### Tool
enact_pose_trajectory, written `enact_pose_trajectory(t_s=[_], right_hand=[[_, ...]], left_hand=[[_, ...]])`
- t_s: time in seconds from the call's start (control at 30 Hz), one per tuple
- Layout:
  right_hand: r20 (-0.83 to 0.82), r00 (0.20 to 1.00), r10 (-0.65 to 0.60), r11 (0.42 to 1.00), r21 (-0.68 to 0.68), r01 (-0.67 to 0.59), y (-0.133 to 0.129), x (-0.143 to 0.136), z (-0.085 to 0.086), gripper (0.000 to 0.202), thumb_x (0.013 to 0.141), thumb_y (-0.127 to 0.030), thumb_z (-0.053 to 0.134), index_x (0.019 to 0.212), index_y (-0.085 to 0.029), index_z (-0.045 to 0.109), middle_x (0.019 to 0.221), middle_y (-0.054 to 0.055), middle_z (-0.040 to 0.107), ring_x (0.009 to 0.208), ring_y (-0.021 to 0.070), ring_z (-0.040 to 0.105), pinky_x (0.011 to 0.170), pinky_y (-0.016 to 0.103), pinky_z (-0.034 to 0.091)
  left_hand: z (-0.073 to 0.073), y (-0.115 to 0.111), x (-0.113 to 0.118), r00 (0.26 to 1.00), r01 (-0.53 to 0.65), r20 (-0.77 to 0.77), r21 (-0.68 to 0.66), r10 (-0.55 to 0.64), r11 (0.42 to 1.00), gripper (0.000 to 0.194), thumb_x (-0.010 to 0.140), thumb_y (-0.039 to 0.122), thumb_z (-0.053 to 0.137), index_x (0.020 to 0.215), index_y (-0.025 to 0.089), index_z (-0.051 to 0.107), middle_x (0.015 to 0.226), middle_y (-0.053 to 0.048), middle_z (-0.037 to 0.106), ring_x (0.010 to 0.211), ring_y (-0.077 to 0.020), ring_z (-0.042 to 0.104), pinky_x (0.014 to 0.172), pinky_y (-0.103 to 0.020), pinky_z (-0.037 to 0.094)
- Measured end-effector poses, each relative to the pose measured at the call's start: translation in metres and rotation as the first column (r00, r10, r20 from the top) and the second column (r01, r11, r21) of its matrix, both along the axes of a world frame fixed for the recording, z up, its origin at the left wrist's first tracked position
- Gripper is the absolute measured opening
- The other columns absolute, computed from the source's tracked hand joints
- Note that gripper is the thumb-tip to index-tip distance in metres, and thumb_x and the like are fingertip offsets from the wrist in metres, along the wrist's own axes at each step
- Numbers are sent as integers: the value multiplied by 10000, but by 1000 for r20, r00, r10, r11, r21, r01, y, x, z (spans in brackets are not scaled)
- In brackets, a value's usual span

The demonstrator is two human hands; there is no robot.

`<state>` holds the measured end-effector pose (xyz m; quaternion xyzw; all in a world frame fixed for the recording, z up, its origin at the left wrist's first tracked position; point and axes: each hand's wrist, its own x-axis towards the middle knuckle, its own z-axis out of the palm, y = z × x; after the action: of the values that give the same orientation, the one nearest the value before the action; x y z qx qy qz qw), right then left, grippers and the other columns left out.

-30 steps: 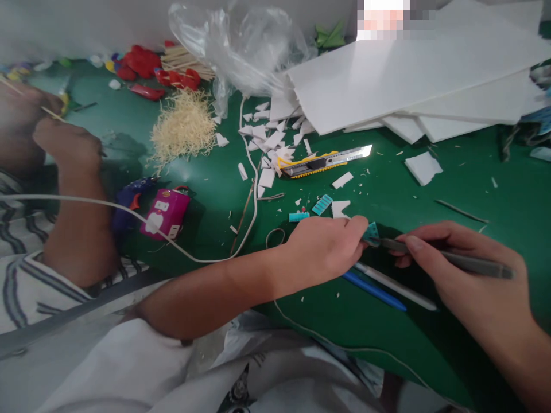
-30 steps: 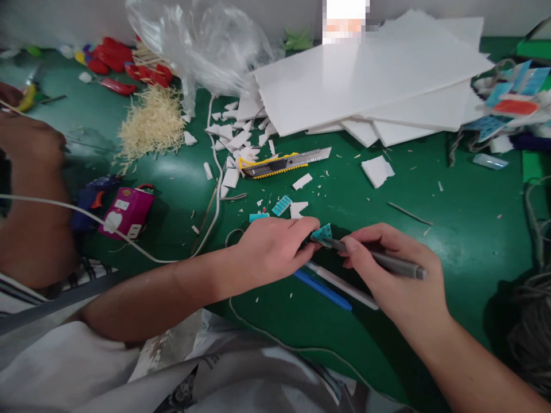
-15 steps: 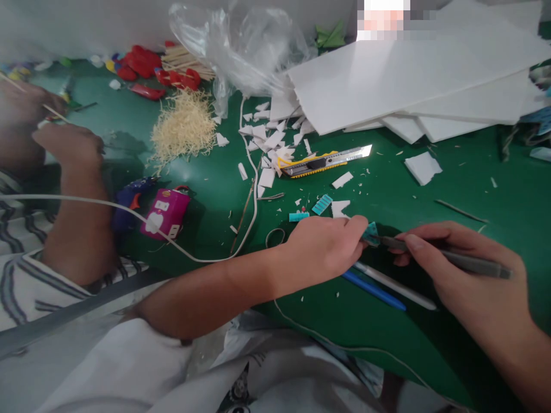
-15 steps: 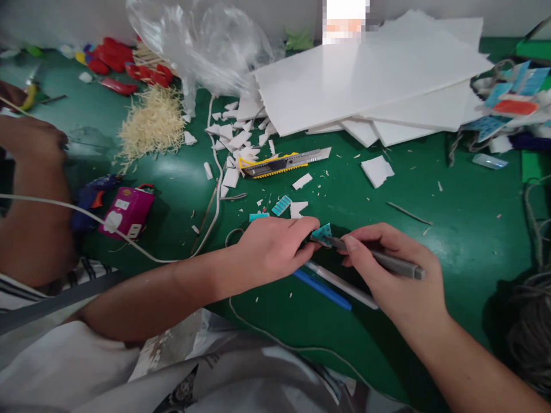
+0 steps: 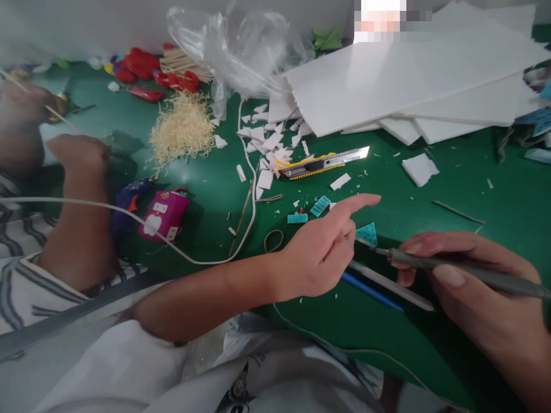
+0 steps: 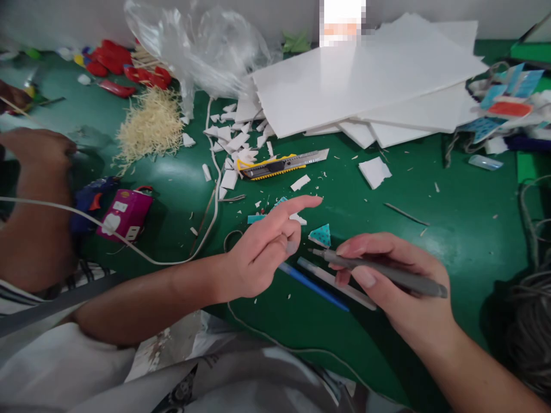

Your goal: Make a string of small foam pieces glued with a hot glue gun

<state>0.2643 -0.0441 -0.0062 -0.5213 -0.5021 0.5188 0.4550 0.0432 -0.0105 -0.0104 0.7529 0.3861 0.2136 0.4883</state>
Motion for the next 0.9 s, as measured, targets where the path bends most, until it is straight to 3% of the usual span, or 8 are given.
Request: enact_pose_trajectory(t_s=[0.17,0.33,0.47,0.57,0.73,0.83,0.9], right_hand=[[55,996,69,997,20,-70,-2,2,2,133,814,-466,765,878,-360,812,807,32,784,573,203,714,597,343,615],[188,976,109,994,4,-112,-2,4,2,172,818,-493,754,836,-333,815,753,38,776,569,199,715,562,312,607],[53,995,82,996,-41,-80,-1,3,3,145,788,-457,799,860,-332,811,725,25,772,529,192,705,526,304,611],[-77,994,82,995,-46,-85,3,-1,2,149,759,-480,824,853,-365,811,706,13,774,494,180,694,467,272,586],[-125,983,137,989,-39,-143,6,-1,-2,122,772,-457,823,887,-416,814,702,-3,781,506,160,707,509,237,602],[-110,982,152,988,-16,-154,5,2,-1,125,789,-456,811,914,-443,812,707,-18,781,517,143,711,530,210,604],[-73,980,185,983,-2,-186,5,2,1,146,800,-432,809,943,-459,809,717,-28,783,535,134,721,546,189,604]], left_hand=[[4,0,2,1000,23,10,-44,-22,999,640,942,201,251,1578,143,205,738,-2,601,681,-185,613,677,-340,547],[4,-4,2,999,37,23,-39,-36,999,674,925,176,320,1587,176,193,868,-38,667,689,-164,619,687,-319,545],[-6,-5,2,984,18,175,14,-21,1000,607,978,224,384,1565,202,232,858,-18,641,643,-129,551,614,-271,499],[-15,-5,6,921,-18,390,62,-8,998,557,981,264,490,1510,207,329,850,-2,616,619,-100,508,571,-236,464],[-16,-5,12,853,-47,515,-85,85,995,270,925,196,639,1192,192,599,887,-11,650,700,-85,607,636,-195,524],[-12,-5,12,854,-42,500,-204,141,978,190,886,210,707,1046,182,608,886,-14,668,751,-103,659,656,-194,541],[-11,-6,11,873,9,479,-210,94,978,233,909,232,679,1119,190,586,886,-14,659,753,-113,658,658,-210,544]])
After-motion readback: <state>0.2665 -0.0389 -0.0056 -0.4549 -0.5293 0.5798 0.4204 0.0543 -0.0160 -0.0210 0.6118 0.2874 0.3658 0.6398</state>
